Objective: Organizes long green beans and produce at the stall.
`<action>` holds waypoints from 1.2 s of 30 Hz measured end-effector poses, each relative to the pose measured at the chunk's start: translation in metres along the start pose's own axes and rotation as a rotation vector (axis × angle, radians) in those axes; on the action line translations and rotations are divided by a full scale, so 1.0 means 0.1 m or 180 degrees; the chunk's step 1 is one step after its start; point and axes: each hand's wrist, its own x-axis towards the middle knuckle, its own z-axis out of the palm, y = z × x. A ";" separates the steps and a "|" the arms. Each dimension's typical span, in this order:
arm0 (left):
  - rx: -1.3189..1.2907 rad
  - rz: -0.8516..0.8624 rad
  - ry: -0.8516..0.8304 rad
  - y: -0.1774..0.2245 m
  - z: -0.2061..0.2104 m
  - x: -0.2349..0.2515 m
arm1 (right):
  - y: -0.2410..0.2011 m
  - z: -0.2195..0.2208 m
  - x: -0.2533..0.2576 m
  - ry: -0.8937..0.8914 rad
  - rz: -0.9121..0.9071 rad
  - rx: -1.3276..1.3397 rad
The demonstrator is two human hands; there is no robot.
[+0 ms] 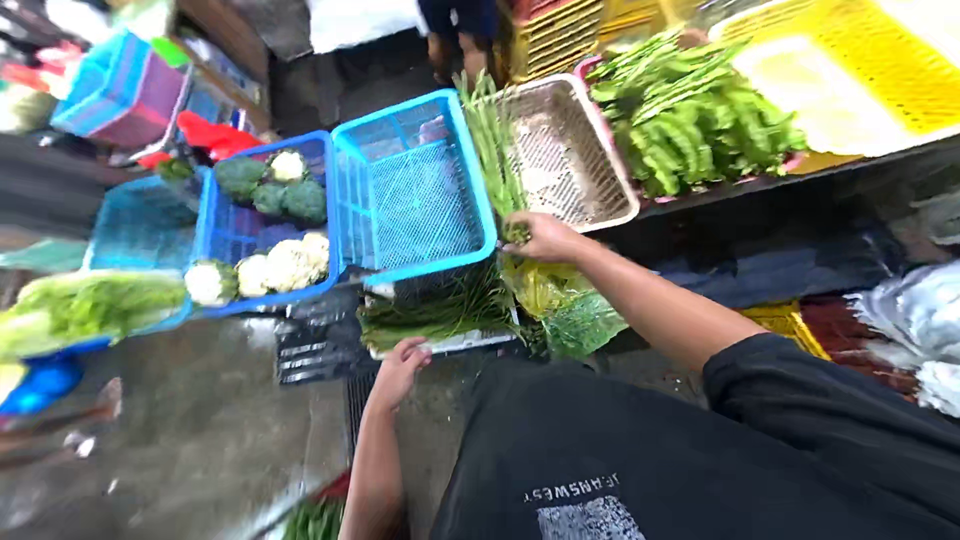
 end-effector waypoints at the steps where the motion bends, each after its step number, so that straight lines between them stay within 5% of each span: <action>1: 0.0198 -0.0169 -0.0013 -0.15 0.05 -0.07 | -0.05 0.00 -0.02 -0.0019 -0.0049 -0.0066; 5: 0.1265 -0.0817 -0.0252 -0.66 0.23 -0.19 | -0.18 -0.03 -0.16 -0.0028 -0.0106 -0.0363; 11: 0.1886 -0.0854 -0.0679 -0.91 0.21 0.06 | -0.23 0.04 -0.24 0.0209 -0.0028 -0.0315; 19: 0.2901 0.0024 0.0607 -1.02 -0.67 1.01 | -0.18 0.27 -0.17 0.0883 0.0220 -0.0042; 24: 0.2552 0.0001 0.1341 -1.30 -1.41 1.51 | -0.34 0.24 -0.11 0.1024 0.0515 0.0370; 29: 0.1437 -0.0552 0.0578 -1.42 -1.60 1.81 | -0.55 0.32 -0.08 0.1197 0.0700 0.0328; 36: 0.1477 -0.0570 0.0430 -1.62 -1.51 1.96 | -0.85 0.28 -0.22 0.1199 0.1301 0.0001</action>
